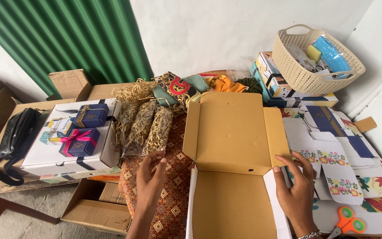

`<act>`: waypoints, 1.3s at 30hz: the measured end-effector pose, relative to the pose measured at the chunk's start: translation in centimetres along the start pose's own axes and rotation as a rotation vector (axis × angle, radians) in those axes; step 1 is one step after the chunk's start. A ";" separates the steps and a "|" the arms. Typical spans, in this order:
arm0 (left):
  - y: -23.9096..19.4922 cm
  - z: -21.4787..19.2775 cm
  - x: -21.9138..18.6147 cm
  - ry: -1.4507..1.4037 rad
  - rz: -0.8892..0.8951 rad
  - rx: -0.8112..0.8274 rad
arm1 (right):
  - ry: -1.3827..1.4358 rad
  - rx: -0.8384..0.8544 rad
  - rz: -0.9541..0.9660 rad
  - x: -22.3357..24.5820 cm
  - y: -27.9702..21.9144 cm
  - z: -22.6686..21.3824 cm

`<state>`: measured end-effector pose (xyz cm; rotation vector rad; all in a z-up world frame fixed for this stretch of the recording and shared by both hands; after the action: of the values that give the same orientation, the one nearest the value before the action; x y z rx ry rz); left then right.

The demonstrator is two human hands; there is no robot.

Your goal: Unfolding a cardboard box and filling it with shredded paper filler

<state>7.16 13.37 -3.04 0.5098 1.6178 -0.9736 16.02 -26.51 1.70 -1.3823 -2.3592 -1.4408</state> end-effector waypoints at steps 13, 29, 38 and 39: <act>2.7 -6.5 -3.6 0.029 0.085 -0.199 | -0.026 -0.030 -0.055 0.2 -0.2 0.1; 2.3 2.5 -2.8 0.907 0.685 -0.165 | -0.032 -0.025 -0.067 -0.1 -0.2 0.5; 2.2 3.8 -2.2 0.897 0.725 -0.151 | -0.030 -0.024 -0.050 0.1 0.0 0.4; 1.6 3.2 -3.3 0.757 0.770 -0.166 | -0.030 -0.028 -0.061 0.2 -0.1 0.3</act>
<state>11.16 12.26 -0.53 1.3680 1.8747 -0.0409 15.99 -26.19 1.56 -1.3592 -2.4298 -1.4839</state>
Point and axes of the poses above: each hand's wrist, its own y-axis towards the middle knuckle, its own z-axis out of the palm, x = y × z, the point moved 10 cm from there along y, towards the middle knuckle, and after that the axes turned 15 degrees about -z, right-handed, at the moved point
